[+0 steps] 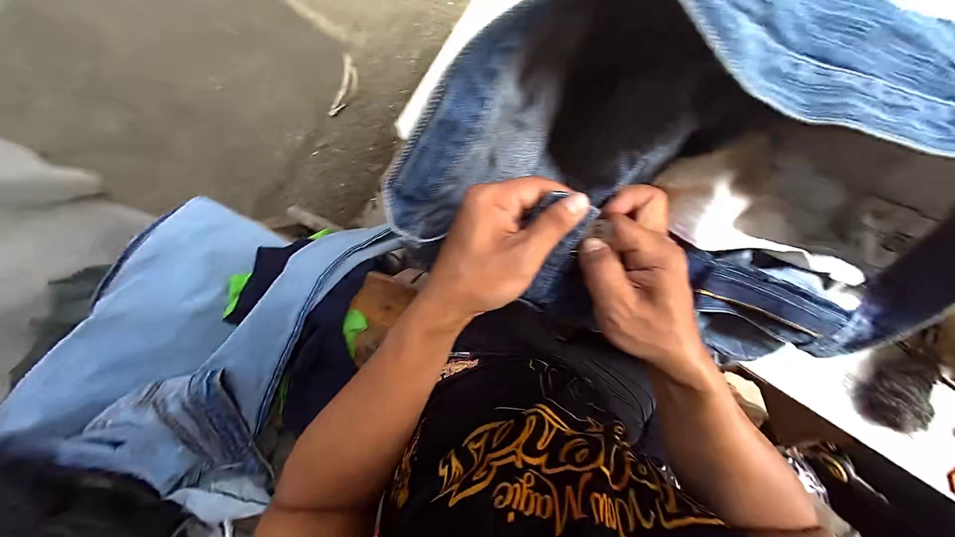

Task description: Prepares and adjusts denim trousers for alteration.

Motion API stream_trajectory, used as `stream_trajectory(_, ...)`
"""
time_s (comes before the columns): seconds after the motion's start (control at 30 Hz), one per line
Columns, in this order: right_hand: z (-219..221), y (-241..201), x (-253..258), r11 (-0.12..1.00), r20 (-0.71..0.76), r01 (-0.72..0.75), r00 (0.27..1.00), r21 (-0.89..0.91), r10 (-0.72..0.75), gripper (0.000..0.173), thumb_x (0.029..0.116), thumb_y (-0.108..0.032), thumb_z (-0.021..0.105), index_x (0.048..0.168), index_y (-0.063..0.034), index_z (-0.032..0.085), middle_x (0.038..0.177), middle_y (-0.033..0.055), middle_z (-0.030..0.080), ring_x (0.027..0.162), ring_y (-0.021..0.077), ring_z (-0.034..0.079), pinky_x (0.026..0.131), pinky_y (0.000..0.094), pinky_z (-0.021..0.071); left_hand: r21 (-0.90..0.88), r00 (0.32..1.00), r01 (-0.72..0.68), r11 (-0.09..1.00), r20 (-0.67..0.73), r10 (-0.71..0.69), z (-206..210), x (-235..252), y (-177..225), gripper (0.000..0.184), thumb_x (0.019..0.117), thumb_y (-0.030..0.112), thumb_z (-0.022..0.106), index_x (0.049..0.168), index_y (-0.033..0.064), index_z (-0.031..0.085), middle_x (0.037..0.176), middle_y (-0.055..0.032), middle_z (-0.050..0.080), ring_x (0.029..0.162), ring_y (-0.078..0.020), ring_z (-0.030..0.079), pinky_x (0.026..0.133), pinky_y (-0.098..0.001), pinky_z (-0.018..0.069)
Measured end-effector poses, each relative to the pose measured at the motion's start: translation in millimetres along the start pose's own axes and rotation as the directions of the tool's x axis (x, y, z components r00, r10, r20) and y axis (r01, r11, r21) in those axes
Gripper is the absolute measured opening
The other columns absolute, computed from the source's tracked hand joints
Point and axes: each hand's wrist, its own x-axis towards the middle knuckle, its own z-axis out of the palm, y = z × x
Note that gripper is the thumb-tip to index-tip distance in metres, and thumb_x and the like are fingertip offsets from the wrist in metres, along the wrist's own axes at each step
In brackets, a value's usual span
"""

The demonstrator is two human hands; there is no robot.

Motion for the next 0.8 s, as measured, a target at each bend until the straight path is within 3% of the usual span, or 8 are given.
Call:
stream_trajectory(0.1, 1.5, -0.7, 2.3, 0.999, 0.033, -0.034, 0.999, 0.021, 0.034, 0.026, 0.0929, -0.008, 0.052, 0.067, -0.0112, 0.056, 0.105, 0.0046, 0.05, 0.102, 0.007, 0.049, 0.077, 0.015, 0.04, -0.013, 0.997, 0.075, 0.997, -0.029, -0.075, -2.0, -5.5, 2.0, 0.012, 0.1014, 0.008, 0.061, 0.097, 0.0035, 0.071, 0.074, 0.0034, 0.067, 0.061, -0.0006, 0.06, 0.056, -0.0155, 0.0508)
stream_trajectory(0.33, -3.2, -0.2, 4.5, 0.998, 0.099, -0.013, 0.995, 0.058, 0.007, 0.03, 0.0906, -0.006, 0.051, 0.061, -0.0123, 0.049, 0.1, 0.0042, 0.047, 0.097, 0.0073, 0.045, 0.074, 0.0152, 0.0345, -0.013, 0.994, 0.106, 0.994, -0.03, -0.107, -0.4, -6.1, 7.8, 0.014, 0.1021, 0.009, 0.059, 0.093, 0.0058, 0.069, 0.068, 0.0035, 0.062, 0.054, -0.0019, 0.055, 0.049, -0.0152, 0.0472)
stream_trajectory(0.43, -5.5, 1.3, 4.3, 0.996, 0.111, -0.011, 0.994, 0.084, 0.002, 0.031, 0.0896, -0.005, 0.051, 0.059, -0.0115, 0.049, 0.101, 0.0048, 0.048, 0.098, 0.0072, 0.046, 0.075, 0.0146, 0.0359, -0.033, 0.994, 0.109, 0.993, -0.017, -0.11, -0.7, -5.7, 7.2, 0.014, 0.1022, 0.009, 0.059, 0.094, 0.0058, 0.07, 0.069, 0.0032, 0.063, 0.055, -0.0021, 0.056, 0.051, -0.0154, 0.0482)
stream_trajectory(0.6, 0.0, 1.1, 1.3, 0.987, -0.037, -0.083, 0.995, 0.137, 0.089, 0.028, 0.0932, -0.008, 0.05, 0.066, -0.0111, 0.055, 0.1, 0.0024, 0.049, 0.093, 0.0031, 0.05, 0.068, 0.0116, 0.0397, -0.066, 0.994, 0.104, 0.992, 0.023, -0.102, -5.6, -4.2, 5.5, 0.013, 0.1017, 0.008, 0.06, 0.096, 0.0061, 0.071, 0.071, 0.0045, 0.064, 0.058, -0.0006, 0.057, 0.054, -0.0151, 0.0492)
stream_trajectory(0.8, 2.0, 2.5, -1.4, 0.983, -0.047, -0.053, 0.997, 0.174, 0.063, 0.029, 0.0931, -0.007, 0.05, 0.065, -0.0104, 0.056, 0.102, 0.0032, 0.05, 0.097, 0.0048, 0.049, 0.073, 0.0128, 0.0407, -0.085, 0.991, 0.127, 0.988, 0.05, -0.123, -8.5, -3.6, 4.9, 0.013, 0.1017, 0.009, 0.06, 0.098, 0.0066, 0.072, 0.075, 0.0042, 0.067, 0.062, -0.0013, 0.061, 0.058, -0.0169, 0.0532)
